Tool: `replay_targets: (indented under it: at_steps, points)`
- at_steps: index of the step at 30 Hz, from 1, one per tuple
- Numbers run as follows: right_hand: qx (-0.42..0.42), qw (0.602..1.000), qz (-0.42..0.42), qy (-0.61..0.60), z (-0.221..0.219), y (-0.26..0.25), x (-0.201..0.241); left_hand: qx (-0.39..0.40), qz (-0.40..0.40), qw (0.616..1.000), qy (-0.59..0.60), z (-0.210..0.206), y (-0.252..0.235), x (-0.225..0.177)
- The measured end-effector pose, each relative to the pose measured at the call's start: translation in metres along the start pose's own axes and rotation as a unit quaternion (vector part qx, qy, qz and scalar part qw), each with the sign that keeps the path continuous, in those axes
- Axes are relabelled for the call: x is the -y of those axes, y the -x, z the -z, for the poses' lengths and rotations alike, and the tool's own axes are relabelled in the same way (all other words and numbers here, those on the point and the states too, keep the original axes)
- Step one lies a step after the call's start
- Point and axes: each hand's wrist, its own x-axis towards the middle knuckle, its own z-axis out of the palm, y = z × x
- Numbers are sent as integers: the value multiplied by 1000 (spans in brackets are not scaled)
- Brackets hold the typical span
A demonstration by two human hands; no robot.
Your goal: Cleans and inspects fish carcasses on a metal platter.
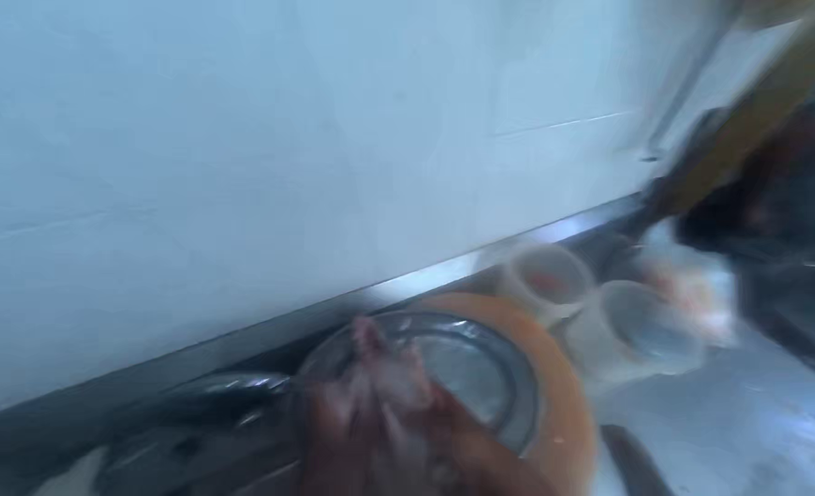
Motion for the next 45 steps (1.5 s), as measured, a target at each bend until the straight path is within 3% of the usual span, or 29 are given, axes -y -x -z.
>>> replay_targets:
  at_steps: [2, 6, 9, 12, 15, 23, 28, 36, 41, 45]
  points:
    - [-20, 1000, -13, 13, -6, -23, -32, -31, 66, 997, 15, 2, 1, 9]
    - [-67, 997, -35, 16, -10, -37, -39, -44, 144, 988, 15, 6, -6, 7]
    - [-53, 995, -33, 74, -4, -36, -35, -46, 132, 990, 12, 9, -3, 7]
    - [-34, 980, -28, 192, 2, -37, -24, 18, 130, 991, -40, 17, 6, -5]
    - [-72, 955, -32, 285, -5, -42, -19, 44, 150, 986, -60, 18, 3, -2]
    - [-174, 946, -27, 272, -23, -54, -26, 24, 178, 984, 19, 20, -18, 10]
    - [-169, 944, -9, 284, -23, -58, -23, 39, 162, 986, 9, 18, -29, 8]
    - [-196, 930, -21, 311, -26, -66, -16, -20, 160, 986, -37, 3, -48, 1]
    - [-223, 916, 58, 328, -15, -51, -15, -6, 129, 986, -105, 13, -35, -10]
    - [-180, 865, 32, 467, -12, -39, -15, -115, 61, 982, -137, 23, -24, 11]
